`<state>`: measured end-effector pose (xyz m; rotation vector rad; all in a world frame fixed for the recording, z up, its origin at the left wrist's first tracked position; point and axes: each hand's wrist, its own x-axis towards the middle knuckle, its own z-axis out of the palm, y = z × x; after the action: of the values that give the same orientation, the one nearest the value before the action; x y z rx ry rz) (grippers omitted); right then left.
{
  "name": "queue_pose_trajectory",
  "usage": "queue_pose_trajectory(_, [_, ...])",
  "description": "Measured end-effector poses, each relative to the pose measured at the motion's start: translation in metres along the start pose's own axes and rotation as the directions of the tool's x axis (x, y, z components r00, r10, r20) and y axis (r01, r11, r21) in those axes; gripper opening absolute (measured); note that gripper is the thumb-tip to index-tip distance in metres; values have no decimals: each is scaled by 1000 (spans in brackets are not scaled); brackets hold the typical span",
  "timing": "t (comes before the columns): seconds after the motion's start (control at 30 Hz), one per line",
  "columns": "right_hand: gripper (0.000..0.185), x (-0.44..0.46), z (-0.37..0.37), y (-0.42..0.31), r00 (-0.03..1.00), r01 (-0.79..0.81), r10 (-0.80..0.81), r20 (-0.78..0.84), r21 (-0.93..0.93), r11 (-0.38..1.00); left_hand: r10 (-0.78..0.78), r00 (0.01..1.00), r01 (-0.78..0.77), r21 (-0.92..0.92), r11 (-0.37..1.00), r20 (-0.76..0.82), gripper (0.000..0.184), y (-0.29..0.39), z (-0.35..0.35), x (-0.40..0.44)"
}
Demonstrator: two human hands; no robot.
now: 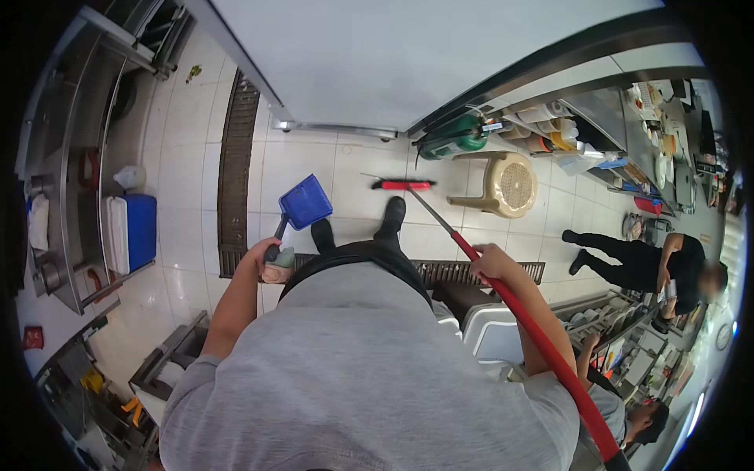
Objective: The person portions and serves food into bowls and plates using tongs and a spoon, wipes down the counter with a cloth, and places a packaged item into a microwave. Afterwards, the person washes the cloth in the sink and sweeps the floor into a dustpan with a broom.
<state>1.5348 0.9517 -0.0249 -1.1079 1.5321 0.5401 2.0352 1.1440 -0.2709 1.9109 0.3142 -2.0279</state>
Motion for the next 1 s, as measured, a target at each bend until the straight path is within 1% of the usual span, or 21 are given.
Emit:
queue_pose_trajectory(0.1, [66, 8, 30, -55, 991, 130, -132, 8, -216, 968, -48, 992, 49, -13, 999, 120, 26, -22, -37, 16])
queue_pose_trajectory(0.2, [65, 47, 58, -103, 945, 305, -328, 17, -415, 857, -31, 990, 41, -70, 997, 137, 26, -38, -55, 10])
queue_pose_trajectory(0.23, [65, 73, 67, -116, 923, 350, -383, 31, -478, 806, -16, 995, 22, -65, 998, 99, 27, -42, -61, 12])
queue_pose_trajectory(0.3, [65, 120, 81, -144, 900, 422, -433, 52, -357, 834, 17, 999, -15, -64, 998, 31, 27, -55, -77, 24])
queue_pose_trajectory(0.33, [65, 122, 82, -150, 917, 387, -396, 46, -338, 858, 24, 1000, -24, -27, 999, -16, 27, -59, -81, 30])
queue_pose_trajectory(0.4, [67, 125, 86, -159, 946, 320, -323, 38, -284, 904, 24, 999, -25, -39, 999, -35, 28, -59, -85, 37])
queue_pose_trajectory(0.43, [67, 121, 86, -149, 952, 304, -304, 40, -263, 916, 7, 999, -9, -33, 999, -47, 29, -64, -89, 31])
queue_pose_trajectory(0.53, [69, 103, 80, -88, 970, 243, -241, 34, -158, 957, 79, 997, -79, -47, 996, -1, 36, -58, -81, 20])
queue_pose_trajectory(0.57, [69, 98, 82, -68, 974, 226, -224, 26, -114, 967, 38, 999, -38, 23, 999, -26, 38, -54, -83, 31])
queue_pose_trajectory(0.63, [71, 64, 90, -55, 989, 146, -148, -28, -58, 988, -24, 997, 35, 151, 988, -72, 43, -42, -76, 58])
queue_pose_trajectory(0.67, [69, 56, 91, -43, 989, 148, -148, -18, 25, 989, -61, 998, 60, 99, 993, 13, 46, -38, -69, 63])
queue_pose_trajectory(0.77, [64, 22, 83, -19, 992, 112, -99, -79, 192, 975, 78, 994, -80, 24, 997, 78, 41, -31, -54, 107])
queue_pose_trajectory(0.8, [64, 13, 80, -10, 994, 99, -82, -71, 280, 955, 68, 987, -55, -90, 994, 147, 37, -18, -35, 82])
queue_pose_trajectory(0.87, [64, 4, 78, 5, 997, 73, -53, -56, 458, 886, 77, 988, -66, -85, 994, 136, 36, -3, -17, 94])
queue_pose_trajectory(0.9, [64, 10, 83, 13, 997, 63, -30, -73, 510, 858, 83, 988, -72, -84, 994, 132, 36, 5, -8, 102])
queue_pose_trajectory(0.93, [63, 24, 89, 23, 996, 54, -5, -89, 557, 829, 47, 998, -45, -62, 997, 44, 27, 16, 5, 104])
queue_pose_trajectory(0.97, [63, 40, 92, 32, 994, 46, 20, -104, 599, 800, 42, 998, -41, -20, 999, 47, 31, 23, 8, 132])
queue_pose_trajectory(1.0, [64, 56, 94, 33, 993, 55, 20, -117, 601, 798, 30, 998, -31, 20, 999, 49, 36, 23, 8, 176])
